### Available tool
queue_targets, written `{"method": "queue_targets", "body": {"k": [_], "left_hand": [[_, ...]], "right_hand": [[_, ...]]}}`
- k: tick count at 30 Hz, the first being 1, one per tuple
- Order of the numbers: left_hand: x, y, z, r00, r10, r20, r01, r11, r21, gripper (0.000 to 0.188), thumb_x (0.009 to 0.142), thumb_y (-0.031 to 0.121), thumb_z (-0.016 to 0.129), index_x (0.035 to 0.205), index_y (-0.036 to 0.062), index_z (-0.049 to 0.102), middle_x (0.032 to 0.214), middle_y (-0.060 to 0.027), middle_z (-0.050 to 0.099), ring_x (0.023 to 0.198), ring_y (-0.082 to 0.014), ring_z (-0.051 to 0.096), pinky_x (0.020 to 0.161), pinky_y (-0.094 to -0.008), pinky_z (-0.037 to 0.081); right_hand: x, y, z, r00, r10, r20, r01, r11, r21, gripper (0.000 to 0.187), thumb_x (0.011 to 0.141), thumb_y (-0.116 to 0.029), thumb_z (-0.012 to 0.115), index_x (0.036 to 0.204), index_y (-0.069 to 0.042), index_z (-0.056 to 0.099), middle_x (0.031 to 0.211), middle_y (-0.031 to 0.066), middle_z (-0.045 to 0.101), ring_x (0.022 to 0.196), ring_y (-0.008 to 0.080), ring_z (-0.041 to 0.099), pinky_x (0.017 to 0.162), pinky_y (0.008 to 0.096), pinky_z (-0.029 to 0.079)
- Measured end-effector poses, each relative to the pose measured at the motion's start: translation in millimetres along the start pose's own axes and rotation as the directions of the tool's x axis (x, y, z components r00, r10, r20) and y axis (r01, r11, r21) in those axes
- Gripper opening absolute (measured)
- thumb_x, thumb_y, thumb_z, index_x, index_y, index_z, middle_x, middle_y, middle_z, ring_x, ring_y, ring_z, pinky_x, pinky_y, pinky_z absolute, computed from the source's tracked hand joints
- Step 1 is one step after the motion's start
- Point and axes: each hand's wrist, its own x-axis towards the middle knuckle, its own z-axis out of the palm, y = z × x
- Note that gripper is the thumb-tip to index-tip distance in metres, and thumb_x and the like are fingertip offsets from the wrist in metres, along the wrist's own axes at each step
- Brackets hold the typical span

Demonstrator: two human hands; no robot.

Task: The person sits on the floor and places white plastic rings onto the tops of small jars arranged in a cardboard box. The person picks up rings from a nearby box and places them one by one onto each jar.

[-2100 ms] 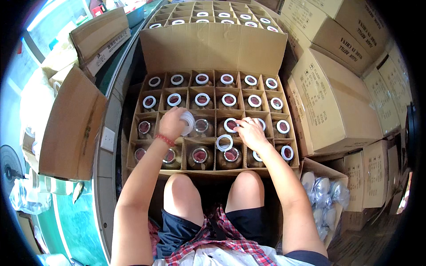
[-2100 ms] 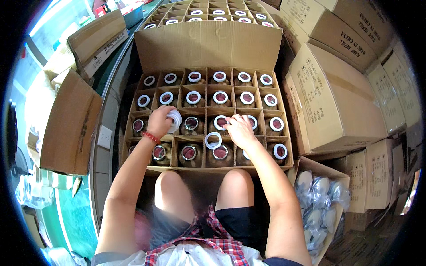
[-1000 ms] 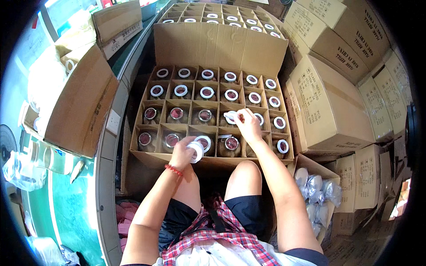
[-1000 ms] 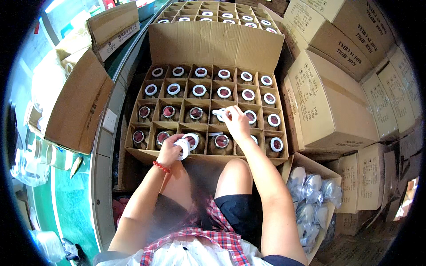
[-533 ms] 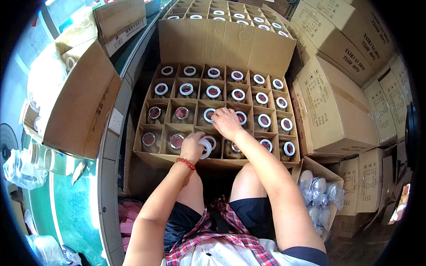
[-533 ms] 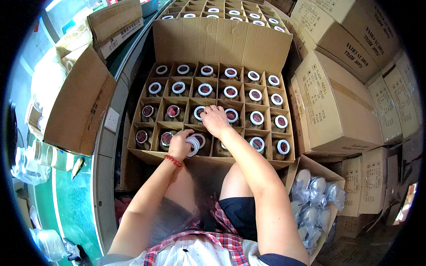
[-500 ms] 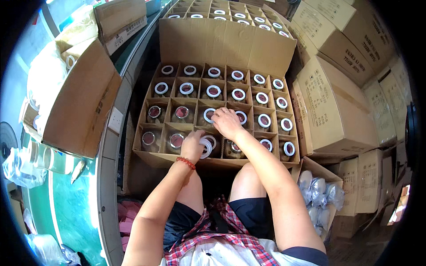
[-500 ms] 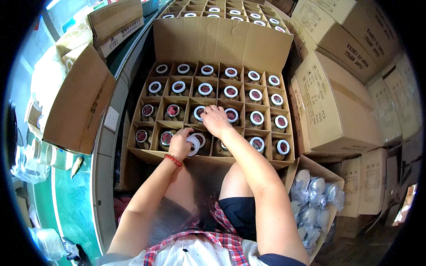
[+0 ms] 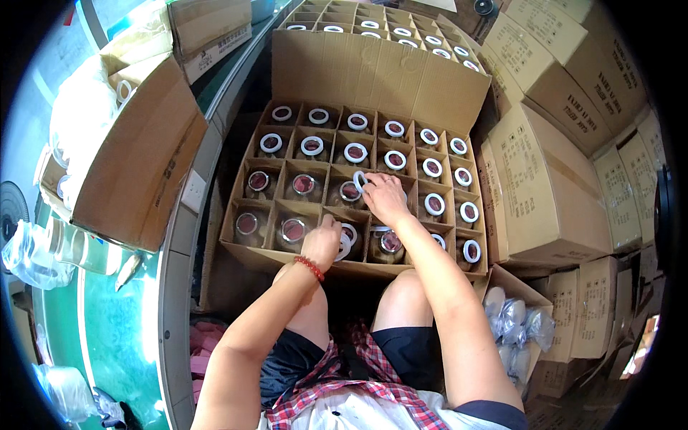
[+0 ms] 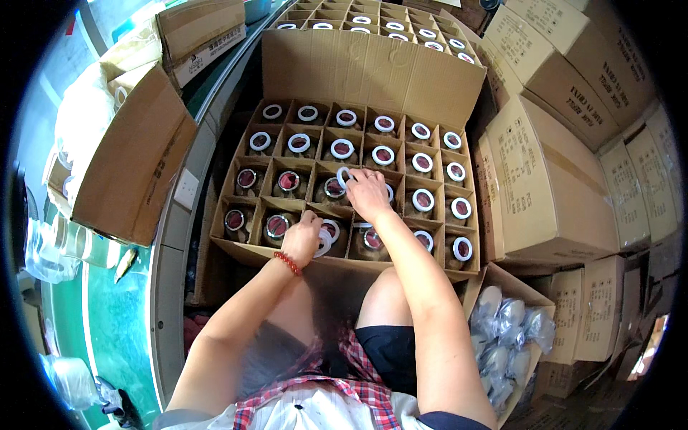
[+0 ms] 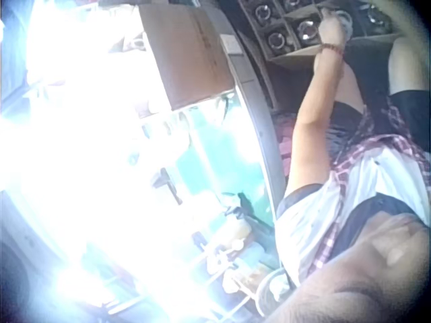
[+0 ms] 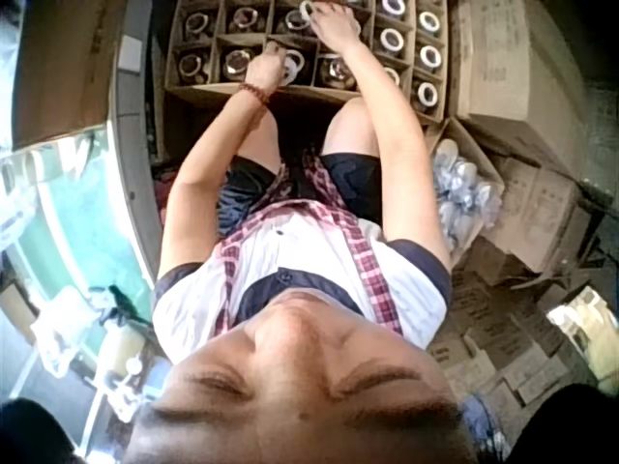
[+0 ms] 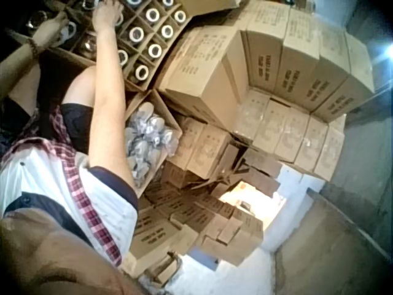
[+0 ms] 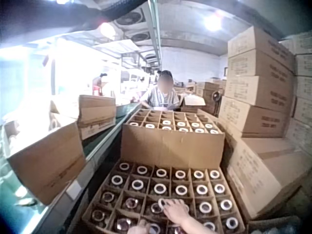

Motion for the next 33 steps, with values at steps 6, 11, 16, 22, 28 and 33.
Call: {"method": "queue_targets", "body": {"k": [6,11,16,22,28,33], "left_hand": [[-3.6,20.9,-29.6,0.987,0.072,0.141,-0.077,0.997,0.030,0.019,0.081,0.012,0.059,0.100,0.0059,0.059,0.098,-0.0182,0.058,0.081,-0.0350,0.065,0.068,-0.0435,0.054],[-2.0,20.0,-26.8,0.964,0.074,0.255,-0.119,0.979,0.165,0.025,0.076,0.015,0.063,0.101,0.0140,0.065,0.097,-0.0152,0.060,0.080,-0.0322,0.066,0.066,-0.0424,0.054],[4.7,16.4,-35.8,0.953,0.185,0.239,-0.188,0.982,-0.012,0.021,0.075,0.014,0.062,0.096,0.0137,0.067,0.094,-0.0147,0.064,0.082,-0.0330,0.065,0.071,-0.0438,0.053],[3.5,20.2,-36.0,0.947,0.122,0.298,-0.130,0.992,0.006,0.030,0.079,0.013,0.059,0.109,0.0172,0.060,0.117,-0.0224,0.059,0.081,-0.0330,0.067,0.071,-0.0418,0.054],[-6.4,43.6,-10.3,0.940,-0.023,0.340,-0.077,0.958,0.277,0.034,0.081,0.012,0.054,0.115,0.0132,0.058,0.131,-0.0393,0.041,0.081,-0.0325,0.069,0.069,-0.0395,0.056],[-18.1,24.0,-26.8,0.997,0.066,0.033,-0.066,0.998,-0.019,0.038,0.073,0.006,0.062,0.110,0.0107,0.057,0.107,-0.0157,0.060,0.082,-0.0354,0.066,0.068,-0.0439,0.054]], "right_hand": [[11.4,-16.1,2.5,0.982,-0.146,0.120,0.143,0.989,0.033,0.016,0.079,-0.012,0.059,0.093,-0.007,0.066,0.126,0.0114,0.055,0.122,0.0294,0.047,0.100,0.0450,0.035],[10.9,-18.7,-11.1,0.963,-0.121,0.242,0.120,0.993,0.020,0.019,0.080,-0.012,0.057,0.095,-0.007,0.066,0.130,0.0100,0.054,0.123,0.0296,0.047,0.102,0.0471,0.033],[1.0,-8.6,-10.9,0.982,-0.075,0.174,0.068,0.997,0.045,0.017,0.082,-0.012,0.055,0.094,-0.010,0.067,0.138,0.0040,0.050,0.128,0.0287,0.043,0.104,0.0509,0.029],[-7.3,1.0,-7.9,0.963,-0.038,0.266,-0.017,0.979,0.202,0.037,0.083,-0.003,0.052,0.116,-0.015,0.064,0.142,0.0038,0.046,0.134,0.0298,0.037,0.109,0.0558,0.023],[-13.7,-18.0,-27.0,0.978,-0.051,0.201,0.057,0.998,-0.023,0.037,0.080,-0.006,0.055,0.115,-0.015,0.065,0.132,0.0065,0.052,0.127,0.0276,0.043,0.108,0.0541,0.024],[-29.3,-16.1,-63.7,0.997,0.055,0.046,-0.064,0.970,0.235,0.013,0.077,-0.019,0.065,0.083,-0.009,0.070,0.087,0.0070,0.064,0.087,0.0281,0.063,0.079,0.0434,0.048]]}}
